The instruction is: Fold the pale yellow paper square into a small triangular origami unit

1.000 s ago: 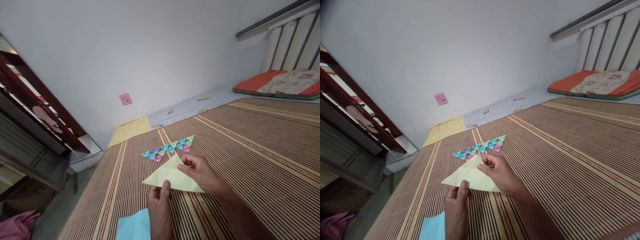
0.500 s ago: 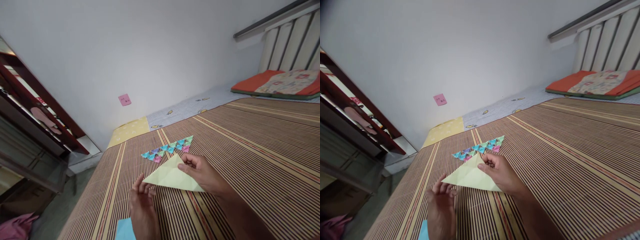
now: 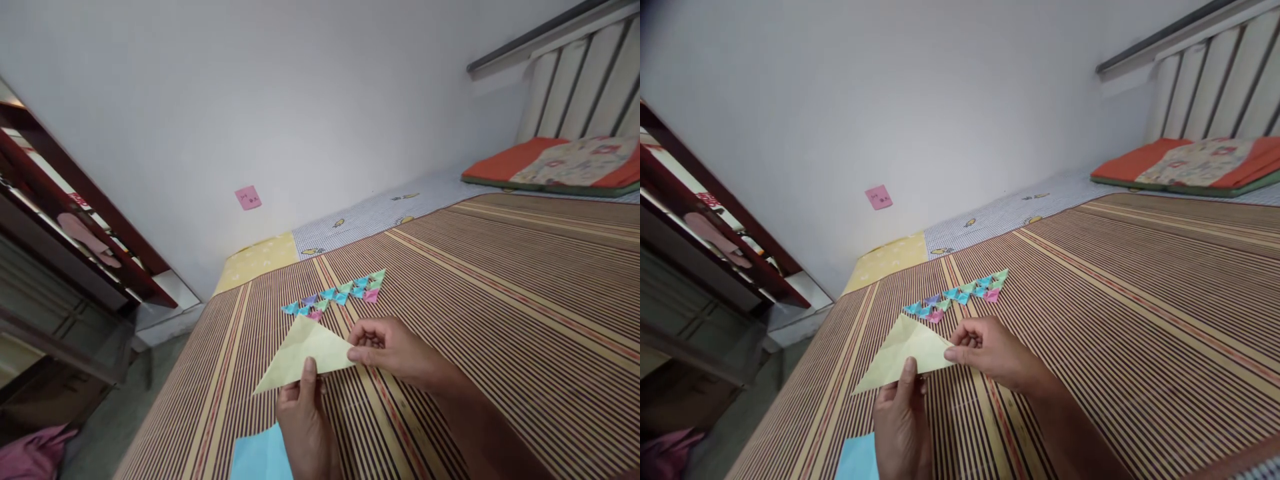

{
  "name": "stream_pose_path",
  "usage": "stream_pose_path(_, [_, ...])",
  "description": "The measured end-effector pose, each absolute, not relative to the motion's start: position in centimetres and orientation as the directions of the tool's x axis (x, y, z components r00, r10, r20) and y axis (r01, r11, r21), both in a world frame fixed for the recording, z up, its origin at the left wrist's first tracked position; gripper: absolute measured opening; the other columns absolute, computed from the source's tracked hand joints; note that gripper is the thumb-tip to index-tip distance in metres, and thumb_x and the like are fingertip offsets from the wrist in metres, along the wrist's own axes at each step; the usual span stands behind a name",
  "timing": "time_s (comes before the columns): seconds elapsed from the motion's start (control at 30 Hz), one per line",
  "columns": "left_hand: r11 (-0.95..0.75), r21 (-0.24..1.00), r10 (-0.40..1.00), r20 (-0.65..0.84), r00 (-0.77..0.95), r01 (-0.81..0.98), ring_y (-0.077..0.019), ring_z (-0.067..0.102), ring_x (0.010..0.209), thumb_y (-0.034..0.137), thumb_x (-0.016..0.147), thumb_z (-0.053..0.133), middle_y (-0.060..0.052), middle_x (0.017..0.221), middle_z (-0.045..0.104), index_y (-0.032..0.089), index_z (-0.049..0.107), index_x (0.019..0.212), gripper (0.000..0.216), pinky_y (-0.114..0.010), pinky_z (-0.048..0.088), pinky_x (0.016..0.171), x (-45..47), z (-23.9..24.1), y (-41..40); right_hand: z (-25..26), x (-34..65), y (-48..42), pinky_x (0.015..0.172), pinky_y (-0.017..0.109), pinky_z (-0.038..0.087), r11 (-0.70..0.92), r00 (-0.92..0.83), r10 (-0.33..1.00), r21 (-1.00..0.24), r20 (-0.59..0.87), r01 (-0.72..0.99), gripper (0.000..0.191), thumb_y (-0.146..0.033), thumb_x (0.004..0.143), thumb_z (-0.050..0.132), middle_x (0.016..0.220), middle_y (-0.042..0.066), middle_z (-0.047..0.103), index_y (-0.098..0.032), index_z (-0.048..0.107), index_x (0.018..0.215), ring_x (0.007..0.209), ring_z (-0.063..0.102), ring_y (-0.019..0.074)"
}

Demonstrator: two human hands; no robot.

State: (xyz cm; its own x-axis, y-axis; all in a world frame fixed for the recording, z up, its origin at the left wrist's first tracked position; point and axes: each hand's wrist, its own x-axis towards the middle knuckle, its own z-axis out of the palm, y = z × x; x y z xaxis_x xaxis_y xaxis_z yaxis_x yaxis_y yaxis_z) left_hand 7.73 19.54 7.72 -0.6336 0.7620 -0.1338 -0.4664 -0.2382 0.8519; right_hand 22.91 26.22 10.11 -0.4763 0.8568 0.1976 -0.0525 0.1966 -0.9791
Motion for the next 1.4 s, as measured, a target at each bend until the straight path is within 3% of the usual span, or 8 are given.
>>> stream_pose_path(0.23, [-0.29, 0.773, 0.787, -0.143, -0.6, -0.565, -0.0096, 0.058, 0.056, 0.03, 0.064, 0.089, 0.001, 0.065, 0.065, 0.013, 0.07, 0.077, 0.029, -0.019, 0.05, 0.055, 7.5, 7.3, 19.6, 10.1, 22.9, 26.0, 0.057, 0.025, 0.032, 0.246, -0.435, 0.873, -0.969, 0.222, -0.001, 0.019, -0.03, 0.08, 0.067, 0.062, -0.004, 0.051, -0.017, 0.061, 0.068, 0.06, 0.045, 0.0125])
stream_pose_path(0.47, [-0.262, 0.662, 0.825, -0.223, -0.519, -0.702, -0.0133, 0.07, 0.072, 0.017, 0.09, 0.065, -0.008, 0.089, 0.074, 0.014, 0.071, 0.097, 0.009, -0.02, 0.06, 0.062, 7.3, 8.2, 19.5, 9.9, 23.0, 26.4, 0.058, 0.026, 0.036, 0.282, -0.36, 0.898, -0.959, 0.253, 0.029, 0.016, -0.029, 0.083, 0.063, 0.062, -0.003, 0.056, -0.018, 0.063, 0.071, 0.06, 0.049, 0.0138])
stream_pose_path(0.63, [-0.241, 0.524, 0.818, -0.342, -0.461, -0.817, -0.0149, 0.074, 0.083, 0.012, 0.1, 0.046, -0.007, 0.083, 0.073, 0.014, 0.065, 0.094, 0.02, -0.032, 0.064, 0.083, 7.0, 8.7, 19.8, 9.7, 23.1, 26.5, 0.06, 0.027, 0.039, 0.311, -0.345, 0.899, -0.947, 0.268, 0.074, 0.012, -0.024, 0.082, 0.061, 0.066, -0.002, 0.058, -0.017, 0.063, 0.072, 0.064, 0.053, 0.015])
stream_pose_path(0.8, [-0.281, 0.537, 0.793, -0.338, -0.507, -0.796, -0.0167, 0.074, 0.091, 0.012, 0.101, 0.045, -0.007, 0.086, 0.072, 0.013, 0.06, 0.102, 0.016, -0.036, 0.062, 0.09, 7.0, 9.0, 19.7, 9.0, 23.2, 27.0, 0.062, 0.028, 0.04, 0.335, -0.324, 0.905, -0.932, 0.277, 0.14, 0.014, -0.022, 0.083, 0.061, 0.068, 0.0, 0.062, -0.017, 0.064, 0.07, 0.066, 0.056, 0.016])
stream_pose_path(0.97, [-0.315, 0.573, 0.769, -0.313, -0.557, -0.757, -0.016, 0.074, 0.086, 0.004, 0.096, 0.048, -0.005, 0.087, 0.071, 0.013, 0.06, 0.097, 0.015, -0.042, 0.061, 0.093, 7.2, 9.0, 19.5, 9.8, 24.6, 27.2, 0.069, 0.031, 0.048, 0.347, 0.163, 0.929, -0.935, 0.332, -0.073, 0.018, -0.036, 0.088, 0.066, 0.077, 0.002, 0.065, -0.019, 0.069, 0.089, 0.072, 0.06, 0.0177])
stream_pose_path(1.1, [-0.313, 0.629, 0.782, -0.255, -0.569, -0.712, -0.0121, 0.071, 0.069, 0.001, 0.088, 0.06, 0.002, 0.069, 0.063, 0.014, 0.06, 0.078, 0.017, -0.045, 0.061, 0.092, 7.8, 8.8, 19.4, 11.2, 25.7, 26.8, 0.076, 0.029, 0.051, 0.547, 0.529, 0.798, -0.717, 0.289, -0.433, 0.028, -0.044, 0.095, 0.059, 0.094, 0.003, 0.064, -0.023, 0.068, 0.109, 0.083, 0.062, 0.0146])
stream_pose_path(1.27, [-0.25, 0.731, 0.83, -0.175, -0.529, -0.634, -0.0177, 0.074, 0.077, 0.01, 0.085, 0.068, -0.005, 0.072, 0.071, 0.011, 0.067, 0.071, 0.014, -0.037, 0.064, 0.084, 8.8, 8.2, 19.4, 11.0, 24.0, 26.3, 0.059, 0.025, 0.048, 0.237, 0.037, 0.971, -0.924, 0.237, -0.299, 0.036, -0.042, 0.085, 0.072, 0.097, 0.007, 0.07, -0.018, 0.07, 0.113, 0.067, 0.058, 0.0123])
stream_pose_path(1.4, [-0.232, 0.771, 0.868, -0.111, -0.484, -0.593, -0.0227, 0.076, 0.085, 0.023, 0.076, 0.08, -0.01, 0.083, 0.077, 0.013, 0.073, 0.076, 0.013, -0.032, 0.063, 0.08, 9.3, 7.8, 19.5, 10.8, 22.3, 25.8, 0.048, 0.022, 0.045, 0.121, -0.234, 0.954, -0.955, 0.187, -0.269, 0.05, -0.038, 0.08, 0.074, 0.119, 0.012, 0.068, -0.018, 0.063, 0.125, 0.065, 0.062, 0.0115])
